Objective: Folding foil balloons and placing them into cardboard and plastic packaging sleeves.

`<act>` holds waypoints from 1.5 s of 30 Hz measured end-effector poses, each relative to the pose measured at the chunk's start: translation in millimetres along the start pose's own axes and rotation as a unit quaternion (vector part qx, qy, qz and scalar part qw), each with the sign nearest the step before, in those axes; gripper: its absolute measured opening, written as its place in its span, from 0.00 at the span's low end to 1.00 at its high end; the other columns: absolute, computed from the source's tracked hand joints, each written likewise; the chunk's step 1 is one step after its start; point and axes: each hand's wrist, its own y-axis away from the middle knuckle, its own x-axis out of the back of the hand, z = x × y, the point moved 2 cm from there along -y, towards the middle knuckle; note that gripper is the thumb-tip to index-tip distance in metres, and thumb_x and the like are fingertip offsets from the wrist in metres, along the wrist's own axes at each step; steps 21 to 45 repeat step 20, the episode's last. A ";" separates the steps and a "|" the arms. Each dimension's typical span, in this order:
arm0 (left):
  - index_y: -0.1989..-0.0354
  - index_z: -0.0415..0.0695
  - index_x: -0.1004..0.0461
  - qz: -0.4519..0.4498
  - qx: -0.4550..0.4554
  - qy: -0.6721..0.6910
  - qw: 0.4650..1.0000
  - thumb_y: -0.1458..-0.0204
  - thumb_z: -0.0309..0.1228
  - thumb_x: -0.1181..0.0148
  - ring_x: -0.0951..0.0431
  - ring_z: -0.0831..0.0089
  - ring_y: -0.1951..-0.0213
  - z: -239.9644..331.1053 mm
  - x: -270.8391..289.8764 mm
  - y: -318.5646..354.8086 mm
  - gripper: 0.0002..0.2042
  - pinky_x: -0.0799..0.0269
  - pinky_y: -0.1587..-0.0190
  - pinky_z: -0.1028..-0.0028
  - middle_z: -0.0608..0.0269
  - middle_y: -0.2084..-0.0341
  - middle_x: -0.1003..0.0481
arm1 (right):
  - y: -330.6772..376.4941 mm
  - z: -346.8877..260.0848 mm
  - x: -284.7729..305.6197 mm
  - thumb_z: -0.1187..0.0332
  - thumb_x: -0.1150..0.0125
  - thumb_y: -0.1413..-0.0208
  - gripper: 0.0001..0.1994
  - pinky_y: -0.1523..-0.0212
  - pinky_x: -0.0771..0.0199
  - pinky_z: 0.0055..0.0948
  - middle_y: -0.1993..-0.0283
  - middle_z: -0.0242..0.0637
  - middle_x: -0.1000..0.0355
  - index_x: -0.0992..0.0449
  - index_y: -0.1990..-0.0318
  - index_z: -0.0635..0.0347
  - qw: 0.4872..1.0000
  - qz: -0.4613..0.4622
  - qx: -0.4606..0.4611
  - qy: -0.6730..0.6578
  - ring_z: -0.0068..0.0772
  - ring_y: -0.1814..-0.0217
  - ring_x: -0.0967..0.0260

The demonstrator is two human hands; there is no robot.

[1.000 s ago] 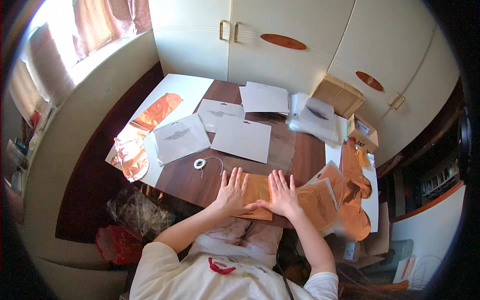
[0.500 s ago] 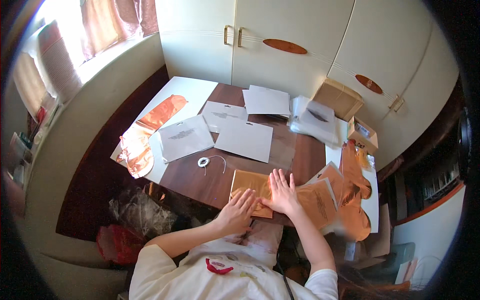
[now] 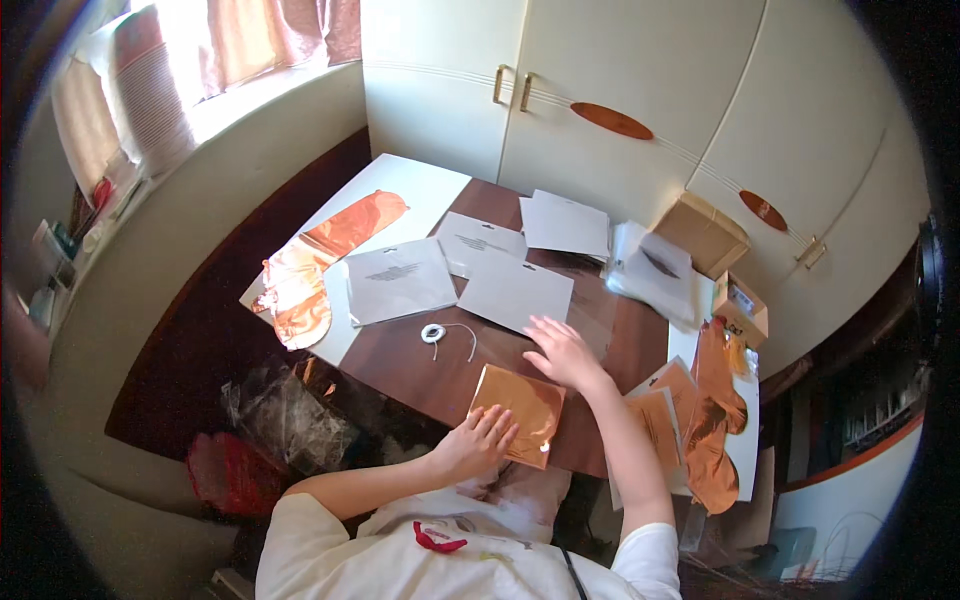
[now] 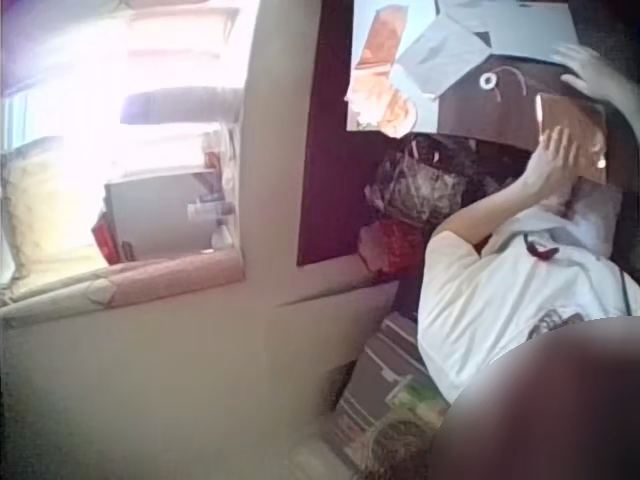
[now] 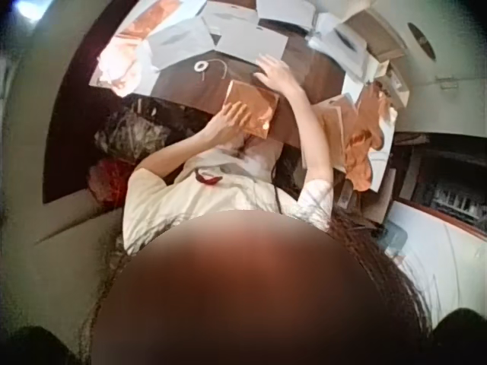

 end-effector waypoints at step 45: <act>0.41 0.39 0.41 -0.048 0.067 0.338 0.938 0.48 0.29 0.53 0.27 0.61 0.50 -45.1 45.1 67.3 0.23 0.29 0.51 0.67 0.50 0.49 0.31 | -181.6 -87.0 -62.5 0.60 0.44 0.50 0.08 0.67 0.26 0.35 0.71 0.33 0.26 0.25 0.74 0.52 0.988 0.057 0.125 0.073 0.35 0.67 0.26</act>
